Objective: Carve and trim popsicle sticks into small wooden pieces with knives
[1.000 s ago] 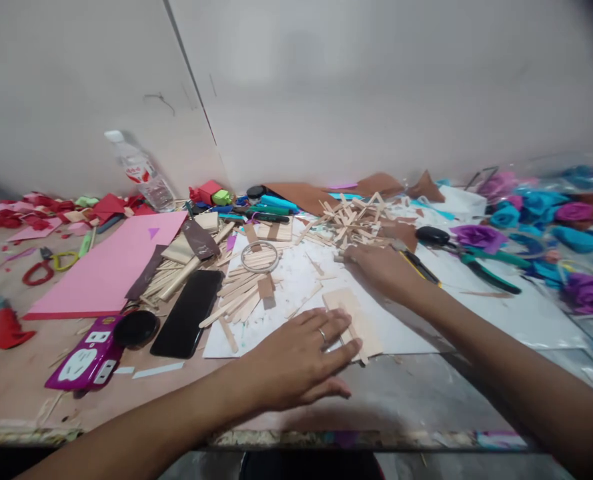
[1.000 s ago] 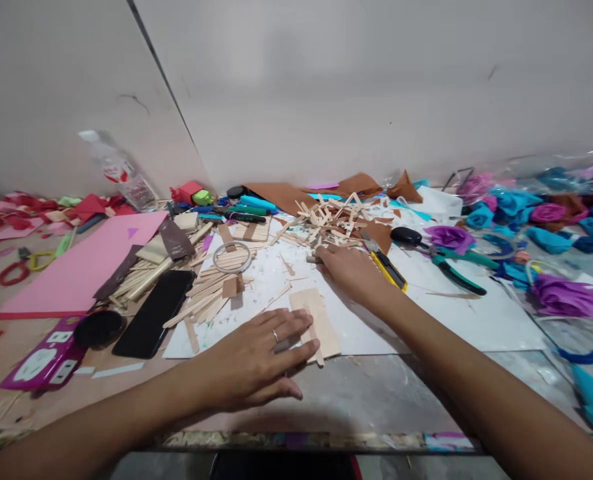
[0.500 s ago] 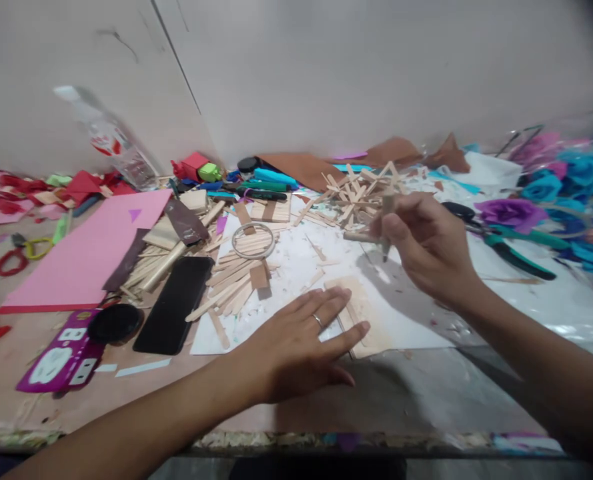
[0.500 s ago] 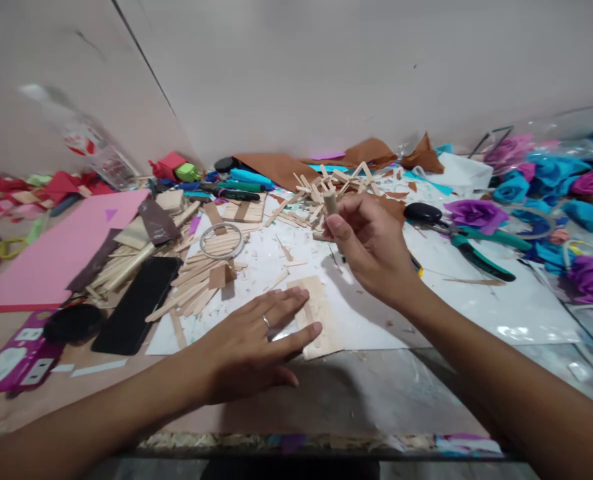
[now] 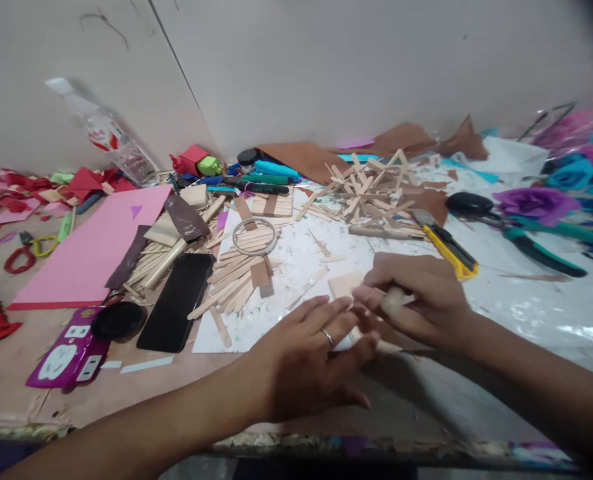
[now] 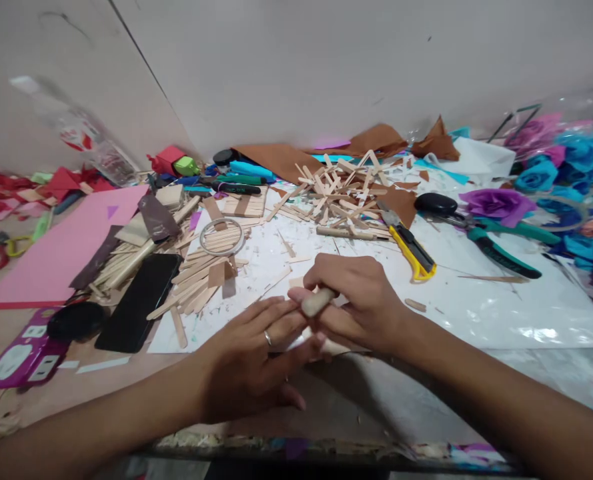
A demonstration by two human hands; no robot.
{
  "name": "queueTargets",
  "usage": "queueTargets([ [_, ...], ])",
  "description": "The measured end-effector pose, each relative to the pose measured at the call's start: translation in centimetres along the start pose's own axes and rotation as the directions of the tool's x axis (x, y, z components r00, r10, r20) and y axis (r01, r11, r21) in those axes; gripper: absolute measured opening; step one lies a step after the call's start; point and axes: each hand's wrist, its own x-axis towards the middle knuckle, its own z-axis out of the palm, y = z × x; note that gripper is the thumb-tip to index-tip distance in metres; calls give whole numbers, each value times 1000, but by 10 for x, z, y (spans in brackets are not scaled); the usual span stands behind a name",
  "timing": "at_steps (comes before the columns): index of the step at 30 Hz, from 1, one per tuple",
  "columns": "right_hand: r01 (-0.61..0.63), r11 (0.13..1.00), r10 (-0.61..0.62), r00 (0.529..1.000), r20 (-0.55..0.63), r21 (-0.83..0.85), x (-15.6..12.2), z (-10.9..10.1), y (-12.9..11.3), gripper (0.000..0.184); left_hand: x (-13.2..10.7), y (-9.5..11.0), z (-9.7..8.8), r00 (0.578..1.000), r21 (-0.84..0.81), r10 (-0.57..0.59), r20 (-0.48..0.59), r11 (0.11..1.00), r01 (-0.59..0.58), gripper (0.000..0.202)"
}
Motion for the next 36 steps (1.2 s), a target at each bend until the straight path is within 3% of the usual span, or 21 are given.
queueTargets([
  [3, 105, 987, -96, 992, 77, -124, 1, 1, 2, 13, -1, -18, -20, 969, 47, -225, -103, 972, 231, 29],
  [5, 104, 985, -91, 991, 101, -139, 2, 1, 2, 15, -2, -31, -32, 932, 61, -359, -51, 930, 362, 26],
  [7, 101, 985, -86, 990, 114, -141, 3, 1, 2, 18, -4, -41, -39, 910, 70, -414, 33, 909, 411, 23],
  [11, 109, 982, -90, 987, 130, -152, 4, -1, 3, 20, -6, -47, -38, 877, 18, -428, 219, 900, 435, 20],
  [15, 129, 984, -110, 982, 151, -121, 3, -3, 3, 21, -7, -48, -32, 875, -105, -437, 210, 879, 465, 20],
  [19, 119, 988, -104, 984, 146, -99, 3, -1, 6, 23, -8, -51, -34, 881, -123, -417, 224, 885, 450, 21],
  [29, 55, 998, -52, 978, 201, -6, 2, 0, 9, 20, -14, -62, -26, 914, -197, -401, 67, 892, 406, 20],
  [36, 56, 998, -52, 976, 211, -12, 2, -2, 13, 17, -13, -63, -24, 868, -244, -497, 11, 840, 484, 19],
])
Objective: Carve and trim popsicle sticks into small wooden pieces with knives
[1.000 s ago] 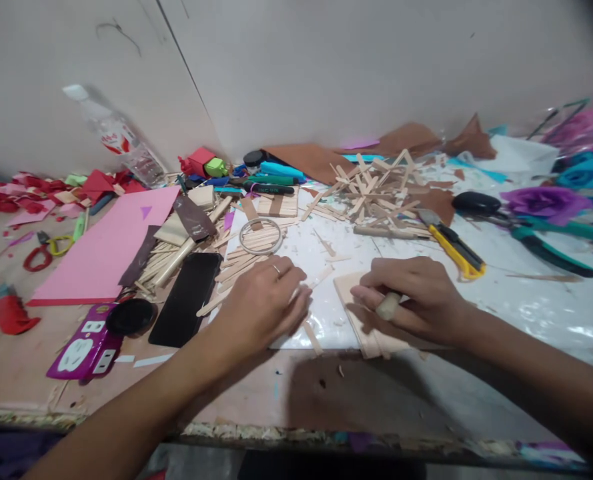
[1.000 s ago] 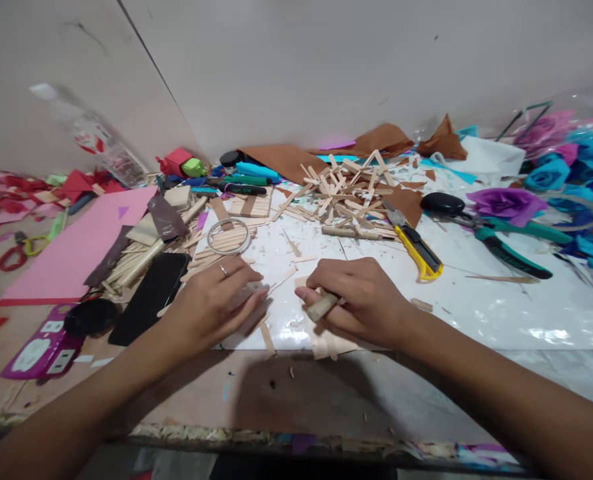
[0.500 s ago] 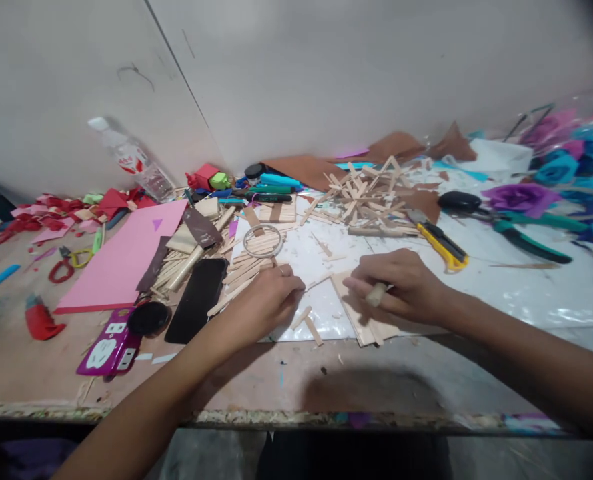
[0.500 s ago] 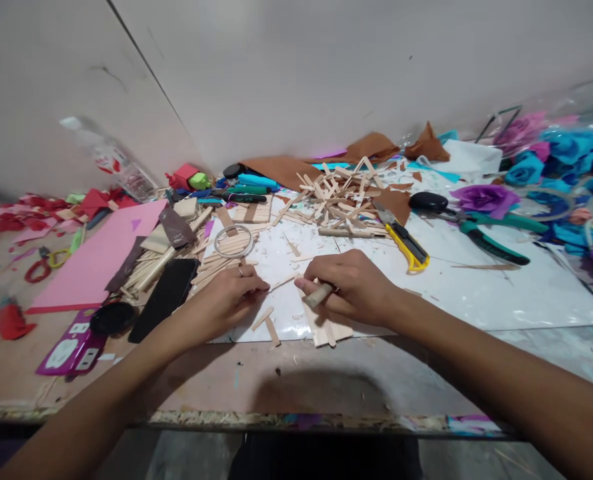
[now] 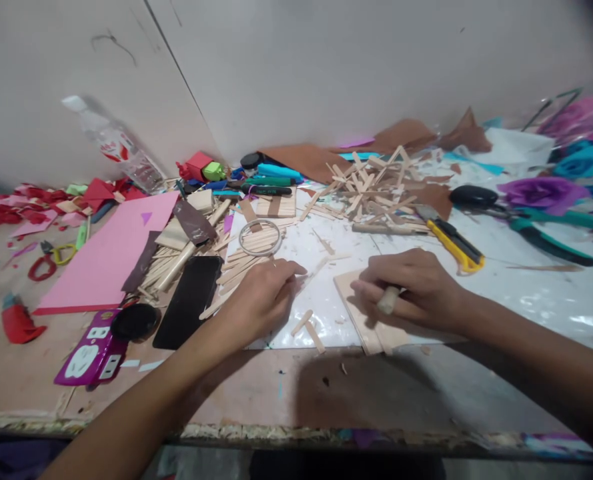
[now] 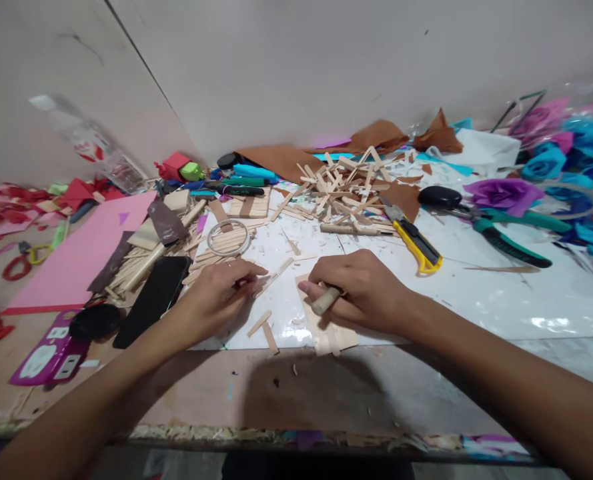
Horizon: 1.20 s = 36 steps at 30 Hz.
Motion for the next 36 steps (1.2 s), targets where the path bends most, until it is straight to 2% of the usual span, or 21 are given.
queueTargets([
  [6, 31, 999, -31, 1000, -3, -31, 1, -2, 1, 18, -1, -5, 1, 1000, 18, -18, -8, 1000, 18, 18],
  [10, 50, 997, -50, 999, -2, -59, 0, -2, 1, 19, 0, -7, 0, 997, 104, -68, -27, 992, 70, 24],
  [13, 49, 998, -49, 999, 10, -41, 0, -1, -1, 19, 1, -2, -3, 995, 163, -87, -51, 982, 94, 23],
  [15, 41, 999, -42, 999, -22, -20, 1, -1, -3, 19, 1, 4, -4, 995, 164, -89, -51, 982, 97, 19],
  [20, -89, 996, 92, 984, -150, 26, 3, -5, -6, 26, 0, 14, 0, 993, 203, -74, 89, 978, 54, 21],
  [23, -162, 968, 196, 965, -174, 192, 1, -6, -3, 36, -1, 14, 2, 998, 191, -27, 58, 981, 15, 24],
  [25, -180, 913, 271, 938, -216, 366, 0, -4, 0, 53, 0, 14, 2, 999, 146, 42, 29, 988, -46, 26],
  [27, -164, 843, 338, 902, -267, 512, 0, -3, 1, 72, 0, 17, 1, 990, 117, 134, 45, 983, -139, 27],
  [28, -159, 820, 364, 886, -287, 550, 1, -3, 0, 75, -1, 19, 1, 982, 111, 179, 61, 977, -184, 26],
  [31, -135, 736, 417, 862, -287, 663, 7, -7, -6, 61, -4, 28, 6, 949, 93, 300, 94, 947, -309, 27],
  [34, -97, 567, 451, 867, -210, 818, 12, -13, -13, 55, -8, 37, 18, 879, 87, 457, 135, 878, -470, 43],
  [36, -96, 454, 472, 869, -148, 886, 14, -15, -16, 56, -10, 40, 27, 845, 82, 506, 173, 848, -524, 53],
])
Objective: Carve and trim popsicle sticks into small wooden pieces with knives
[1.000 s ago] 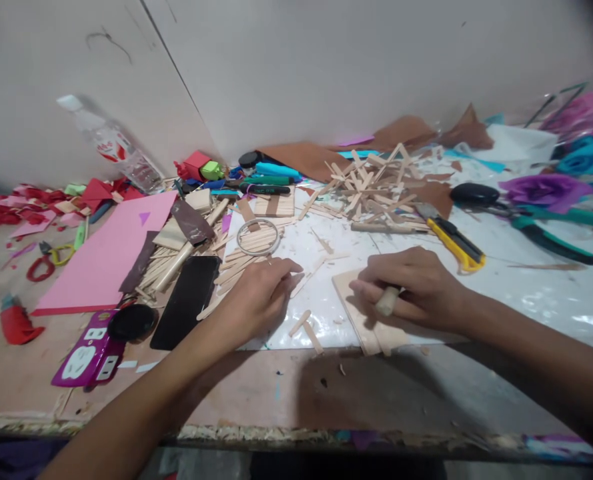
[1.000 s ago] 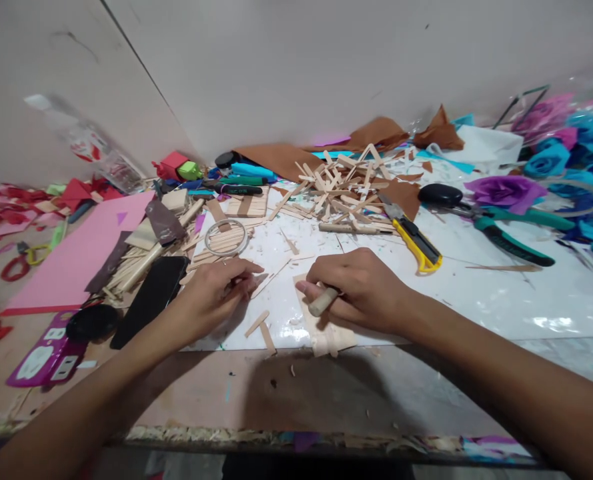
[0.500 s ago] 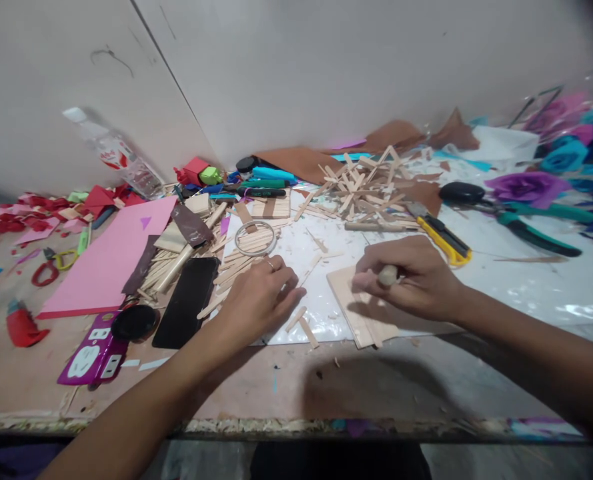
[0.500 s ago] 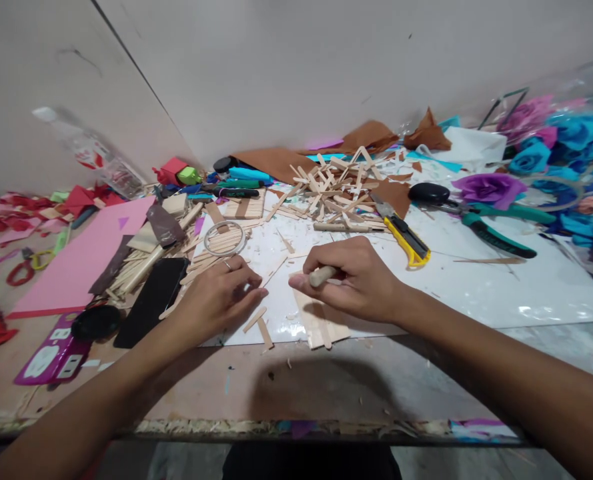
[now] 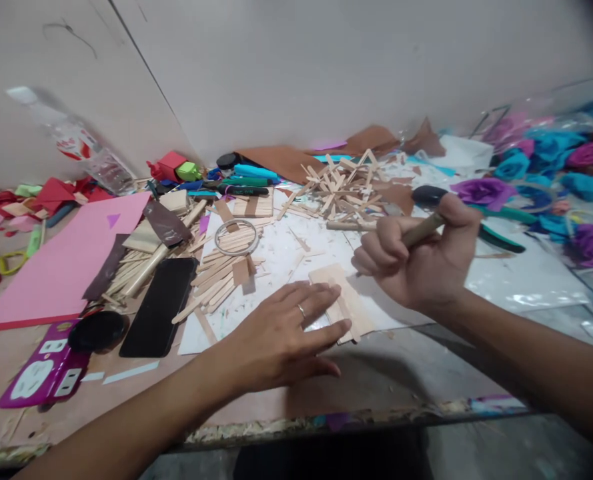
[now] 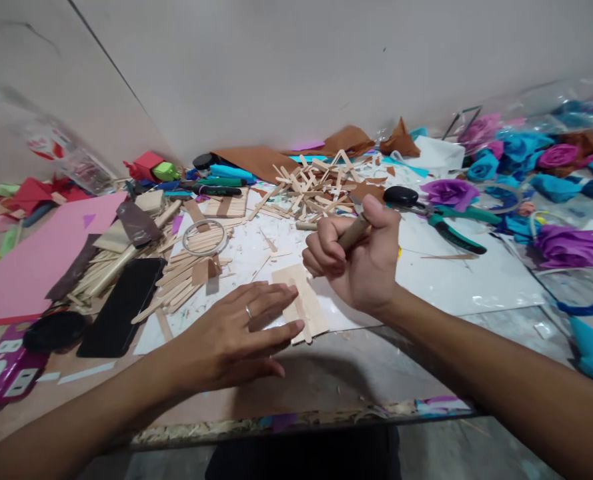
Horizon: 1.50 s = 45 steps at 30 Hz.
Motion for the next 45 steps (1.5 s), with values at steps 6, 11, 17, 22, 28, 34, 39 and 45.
queueTargets([
  [6, -151, 979, 147, 988, 40, 139, -6, 4, 2, 72, 0, -5, 11, 1000, -20, -1, 10, 1000, 1, 64],
  [11, -188, 960, 166, 979, 119, 209, -7, 8, 8, 76, 1, -10, 11, 999, -27, -19, 37, 999, 20, 68],
  [17, -276, 926, 244, 958, 149, 258, -9, 12, 16, 73, 7, -10, 8, 998, -124, -34, 56, 991, 41, 65],
  [22, -280, 932, 225, 944, 241, 229, -7, 10, 18, 75, 11, -9, 6, 997, -201, -38, 63, 978, 50, 63],
  [28, -279, 948, 229, 932, 280, 155, -5, 10, 16, 75, 17, -13, 0, 997, -335, 73, 9, 940, -66, 43],
  [34, -249, 952, 203, 949, 242, 178, -9, 13, 17, 73, 13, -14, -1, 1000, -274, -12, 14, 962, 15, 26],
  [39, -198, 968, 171, 971, 169, 154, -14, 18, 14, 68, 12, -8, 4, 998, -79, -23, -64, 997, 18, 35],
  [45, -194, 974, 175, 973, 151, 118, -14, 19, 15, 70, 11, -9, 3, 995, -77, 1, -100, 997, -8, 25],
])
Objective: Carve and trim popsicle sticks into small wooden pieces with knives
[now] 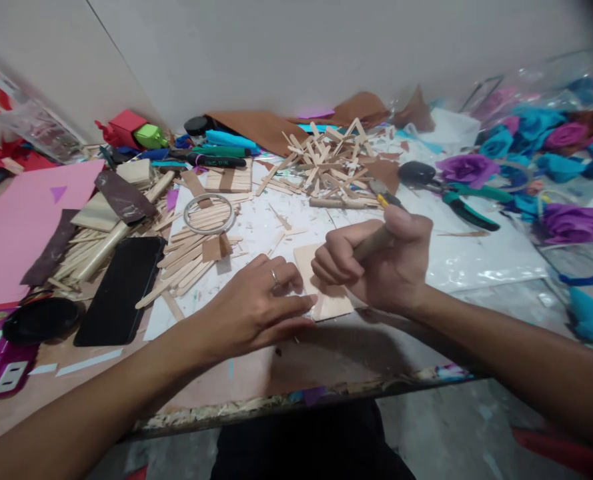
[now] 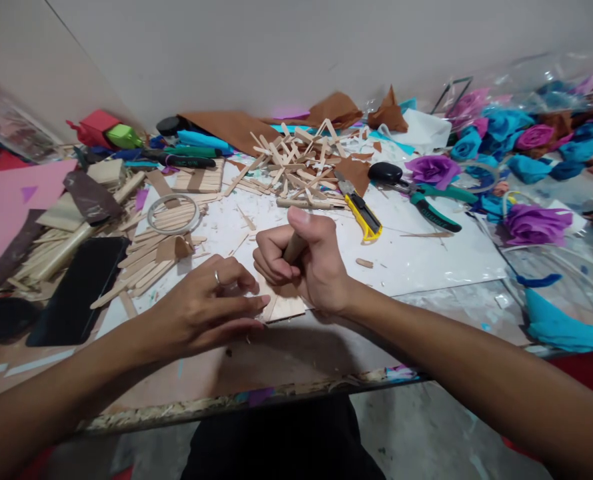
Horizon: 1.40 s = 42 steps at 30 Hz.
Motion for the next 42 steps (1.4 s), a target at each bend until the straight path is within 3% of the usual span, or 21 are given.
queueTargets([
  [4, 56, 998, -56, 998, 15, -20, 2, -1, 5, 74, 0, 0, 8, 998, 34, 53, -46, 998, -52, 34],
  [11, 48, 999, -48, 999, 18, -3, 2, -2, 4, 73, -2, 2, 14, 993, -5, 36, -112, 999, -37, 14],
  [14, 45, 999, -45, 998, 37, -6, 1, -1, 3, 72, -3, -1, 11, 994, -15, 1, -112, 1000, -3, 15],
  [19, 92, 995, -92, 996, -14, 29, 1, 0, 1, 71, -6, -5, 12, 996, -88, -9, -91, 996, 1, 28],
  [24, 56, 998, -56, 995, 85, -3, 4, -12, -4, 68, -6, -2, 10, 997, -150, -66, -38, 987, 60, 29],
  [31, 45, 996, -60, 978, 201, 77, 10, -20, -1, 68, -8, 0, 16, 985, -232, -171, 20, 957, 171, 23],
  [36, 85, 990, -96, 990, 101, 112, 14, -11, 1, 70, -11, -1, 19, 982, -241, -187, 24, 952, 187, 21],
  [42, 107, 987, -121, 986, 116, 123, 14, -13, 4, 70, -7, -1, 15, 981, -208, -184, 53, 959, 192, 17],
])
